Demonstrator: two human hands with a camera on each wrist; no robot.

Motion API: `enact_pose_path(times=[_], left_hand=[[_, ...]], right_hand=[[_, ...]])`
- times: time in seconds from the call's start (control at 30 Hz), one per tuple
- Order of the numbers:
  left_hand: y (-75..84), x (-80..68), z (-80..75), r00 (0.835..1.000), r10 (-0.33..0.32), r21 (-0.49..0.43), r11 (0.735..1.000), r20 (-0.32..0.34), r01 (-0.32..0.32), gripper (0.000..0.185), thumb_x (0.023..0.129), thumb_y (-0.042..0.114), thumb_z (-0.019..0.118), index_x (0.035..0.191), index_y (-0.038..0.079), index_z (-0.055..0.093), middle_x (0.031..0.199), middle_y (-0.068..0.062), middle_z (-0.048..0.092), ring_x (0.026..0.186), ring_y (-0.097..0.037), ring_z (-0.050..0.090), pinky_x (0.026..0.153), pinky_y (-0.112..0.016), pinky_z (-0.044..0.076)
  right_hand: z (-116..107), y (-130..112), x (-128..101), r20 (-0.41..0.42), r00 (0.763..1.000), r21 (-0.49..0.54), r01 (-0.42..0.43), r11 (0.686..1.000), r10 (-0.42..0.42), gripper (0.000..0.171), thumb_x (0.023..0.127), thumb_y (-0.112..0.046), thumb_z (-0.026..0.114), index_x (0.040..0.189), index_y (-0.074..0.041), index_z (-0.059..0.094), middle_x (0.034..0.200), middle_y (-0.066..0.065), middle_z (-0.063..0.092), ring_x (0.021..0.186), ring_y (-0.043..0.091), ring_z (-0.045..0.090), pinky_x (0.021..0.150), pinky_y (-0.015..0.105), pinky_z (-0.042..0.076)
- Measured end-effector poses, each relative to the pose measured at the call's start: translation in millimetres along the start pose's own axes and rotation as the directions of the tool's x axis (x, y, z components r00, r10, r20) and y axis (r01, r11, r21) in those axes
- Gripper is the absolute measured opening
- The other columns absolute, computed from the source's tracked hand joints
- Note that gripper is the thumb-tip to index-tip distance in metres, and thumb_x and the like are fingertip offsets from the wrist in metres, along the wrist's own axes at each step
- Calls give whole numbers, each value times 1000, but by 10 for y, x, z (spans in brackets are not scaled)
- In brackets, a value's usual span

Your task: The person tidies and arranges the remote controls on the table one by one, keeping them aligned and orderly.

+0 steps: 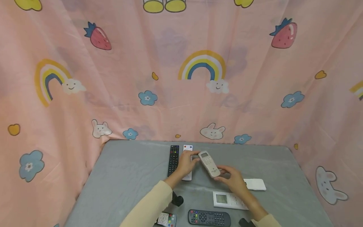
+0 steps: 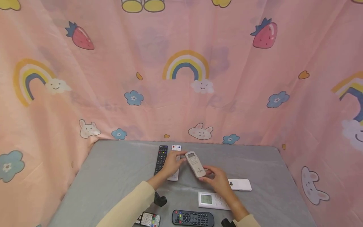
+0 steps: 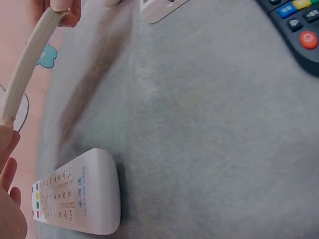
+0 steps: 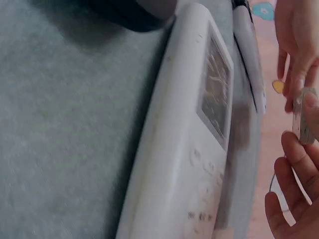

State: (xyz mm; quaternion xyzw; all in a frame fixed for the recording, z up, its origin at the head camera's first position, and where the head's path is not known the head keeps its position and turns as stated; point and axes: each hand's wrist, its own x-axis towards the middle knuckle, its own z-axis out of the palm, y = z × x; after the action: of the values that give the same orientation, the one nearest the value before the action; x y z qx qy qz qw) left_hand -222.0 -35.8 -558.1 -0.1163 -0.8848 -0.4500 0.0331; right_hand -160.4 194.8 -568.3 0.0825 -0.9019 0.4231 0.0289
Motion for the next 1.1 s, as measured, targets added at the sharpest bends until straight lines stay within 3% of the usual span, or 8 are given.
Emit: enact_pose_path(times=[0.17, 0.37, 0.83, 1.1], left_hand=[[-17, 76, 1, 999, -9, -28, 1000, 40, 10, 36, 88, 8, 70, 124, 12, 68, 122, -3, 72, 121, -25, 62, 109, -45, 45], [-70, 160, 28, 996, -20, -13, 1000, 88, 22, 36, 91, 8, 67, 127, 10, 65, 127, -4, 70, 125, -25, 60, 111, -45, 44], [-118, 271, 79, 993, -32, 138, 990, 111, 17, 35, 92, 11, 66, 126, 19, 68, 126, 2, 70, 124, -20, 55, 109, -42, 44], [-166, 303, 96, 993, -55, 162, 986, 102, 38, 33, 92, 10, 67, 123, 21, 70, 125, 2, 71, 120, -19, 55, 105, -41, 46]], right_hand=[[94, -46, 10, -28, 999, -67, -19, 998, 17, 54, 66, -23, 89, 116, -10, 70, 84, -3, 71, 87, 18, 65, 86, 45, 51], [198, -119, 25, -35, 999, -158, -45, 986, 40, 63, 66, -29, 89, 122, -9, 67, 85, -1, 72, 83, 14, 61, 75, 33, 47], [365, -219, 58, -47, 996, -202, -88, 975, 81, 67, 69, -32, 89, 125, -5, 65, 75, -6, 65, 70, 8, 54, 71, 32, 48], [469, -303, 68, -65, 993, -235, -111, 966, 98, 64, 69, -33, 88, 121, -4, 66, 77, -6, 67, 70, 8, 54, 66, 29, 45]])
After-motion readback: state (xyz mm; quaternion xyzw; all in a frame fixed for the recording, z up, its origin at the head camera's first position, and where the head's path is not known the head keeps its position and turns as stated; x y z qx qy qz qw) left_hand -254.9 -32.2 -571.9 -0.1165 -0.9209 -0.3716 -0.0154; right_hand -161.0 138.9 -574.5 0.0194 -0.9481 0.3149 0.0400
